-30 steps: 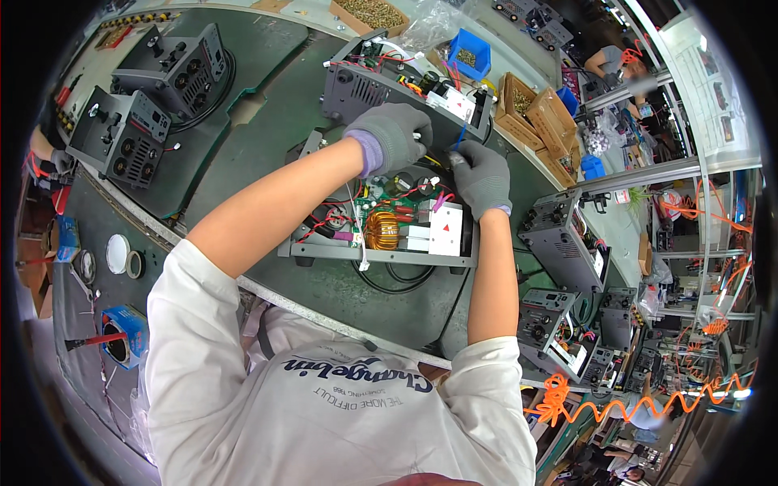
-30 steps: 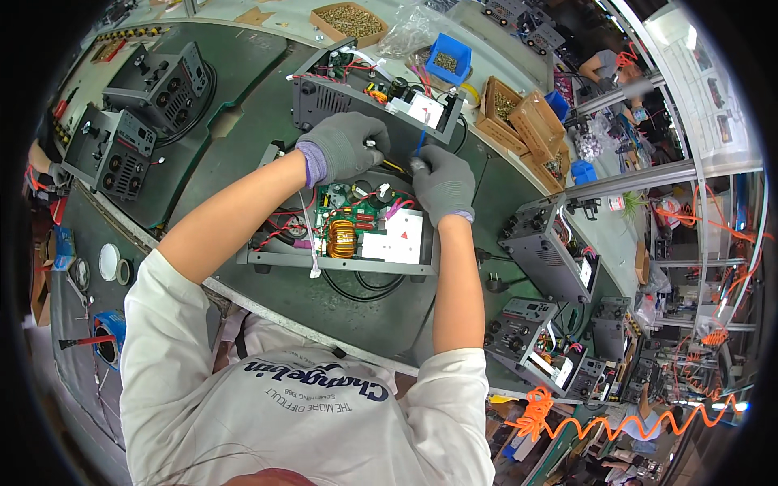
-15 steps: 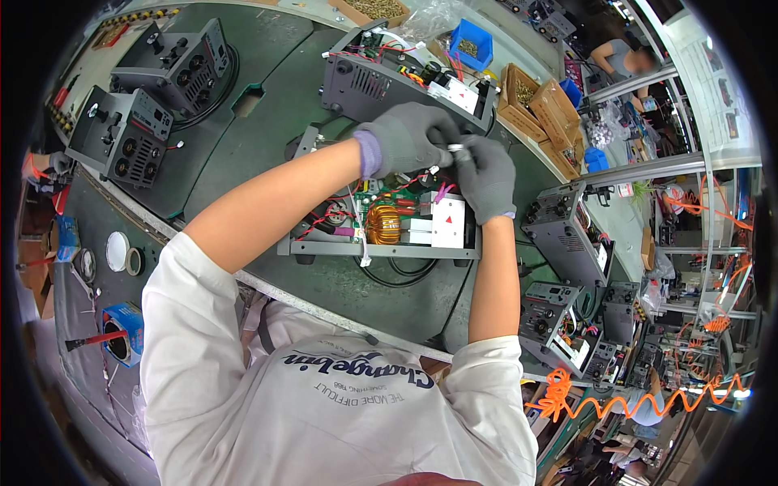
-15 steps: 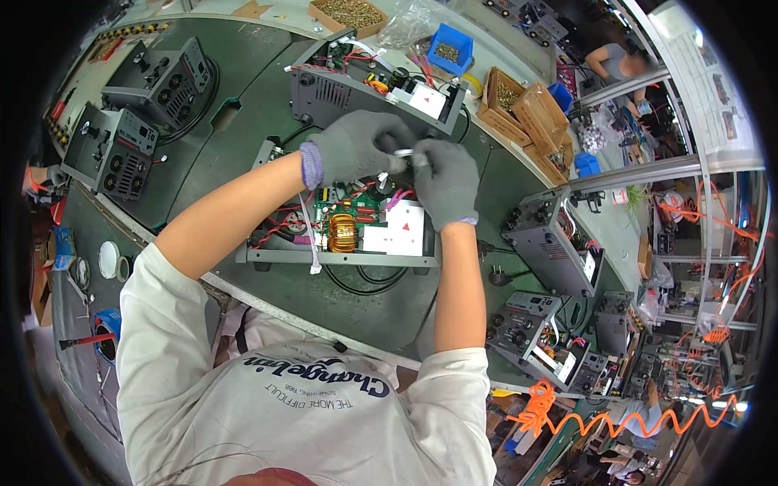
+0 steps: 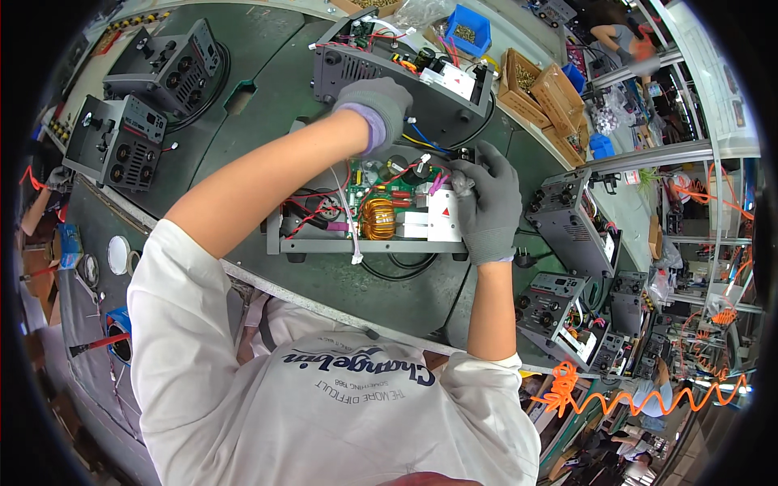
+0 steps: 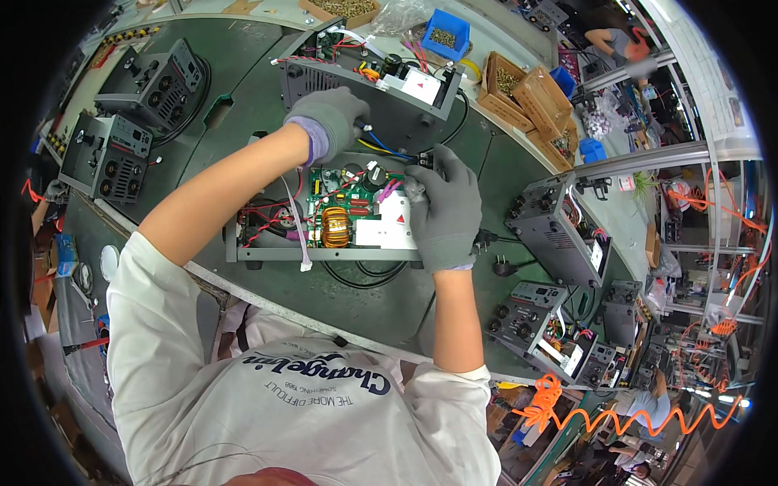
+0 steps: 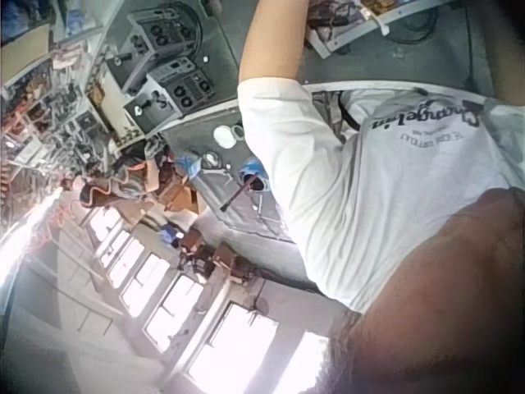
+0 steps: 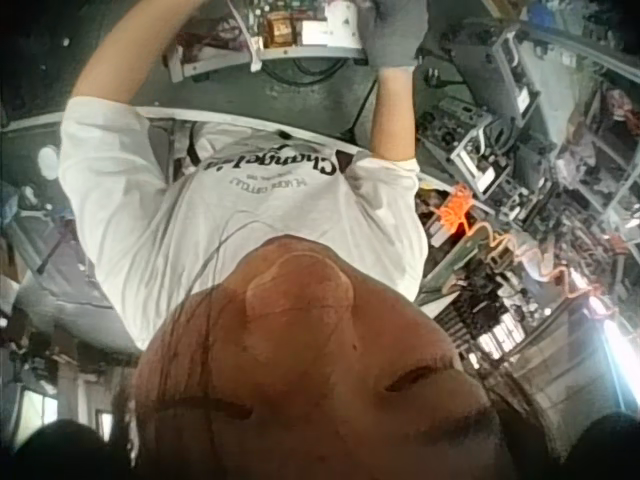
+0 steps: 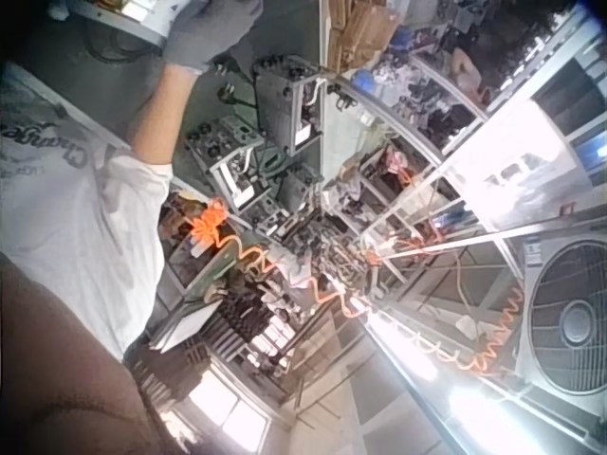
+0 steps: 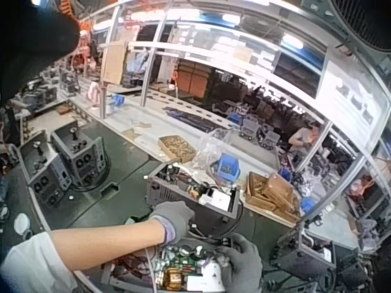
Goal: The person assembles an electronic device by connecting various wires to a circuit board inside a metal casing. They use a power drill to secure screws and fasten a metal bracket to the unit. The task involves organizing cables and ensuring components are properly seated within the chassis.
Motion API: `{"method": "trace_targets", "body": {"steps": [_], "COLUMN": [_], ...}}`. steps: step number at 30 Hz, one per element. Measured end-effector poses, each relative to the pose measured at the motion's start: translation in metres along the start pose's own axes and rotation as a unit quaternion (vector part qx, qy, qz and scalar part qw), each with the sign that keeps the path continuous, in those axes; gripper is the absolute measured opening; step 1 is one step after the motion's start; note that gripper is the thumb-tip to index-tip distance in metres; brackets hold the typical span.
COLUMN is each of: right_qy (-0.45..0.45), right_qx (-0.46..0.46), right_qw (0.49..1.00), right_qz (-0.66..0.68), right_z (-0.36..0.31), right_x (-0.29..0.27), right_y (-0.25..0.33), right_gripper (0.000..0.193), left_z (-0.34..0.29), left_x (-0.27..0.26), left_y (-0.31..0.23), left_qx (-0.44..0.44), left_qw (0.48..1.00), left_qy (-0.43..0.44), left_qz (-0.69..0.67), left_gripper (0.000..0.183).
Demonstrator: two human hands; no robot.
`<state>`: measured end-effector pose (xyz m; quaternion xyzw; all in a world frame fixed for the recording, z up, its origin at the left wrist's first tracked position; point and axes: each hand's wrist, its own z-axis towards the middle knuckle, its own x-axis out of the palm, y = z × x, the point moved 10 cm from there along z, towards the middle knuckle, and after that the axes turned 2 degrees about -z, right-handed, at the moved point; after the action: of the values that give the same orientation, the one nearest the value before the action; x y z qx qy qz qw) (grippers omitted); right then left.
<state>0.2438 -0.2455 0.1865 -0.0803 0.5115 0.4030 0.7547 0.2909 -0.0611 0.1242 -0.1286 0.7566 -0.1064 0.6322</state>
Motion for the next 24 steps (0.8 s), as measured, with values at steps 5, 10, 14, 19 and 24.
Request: {"method": "trace_targets", "body": {"steps": [5,10,14,19,24], "right_qy": [-0.034,-0.018,-0.023,-0.023,-0.021], "right_qx": [0.049,0.048,0.053,0.057,0.065], "right_qw": [0.998,0.999,0.998,0.998,0.997], "right_qz": [0.004,0.008,0.019,0.02,0.035], "right_z": [-0.012,-0.006,-0.007,-0.006,-0.006], "right_x": [-0.002,0.0,-0.001,0.0,0.0], "right_y": [-0.015,-0.01,-0.012,-0.015,-0.015], "right_gripper": [0.018,0.017,0.017,0.017,0.017], "left_z": [0.006,0.007,0.011,0.017,0.019], "left_x": [-0.011,-0.011,-0.002,-0.005,0.013], "left_y": [-0.019,-0.035,-0.049,-0.055,-0.056], "left_qx": [0.16,0.163,0.126,0.142,0.171], "left_qw": [0.969,0.935,0.921,0.908,0.853], "left_qy": [0.06,-0.056,-0.062,-0.111,-0.129], "left_qz": [-0.176,-0.309,-0.363,-0.377,-0.477], "left_gripper": [0.029,0.026,0.025,0.024,0.022]}}
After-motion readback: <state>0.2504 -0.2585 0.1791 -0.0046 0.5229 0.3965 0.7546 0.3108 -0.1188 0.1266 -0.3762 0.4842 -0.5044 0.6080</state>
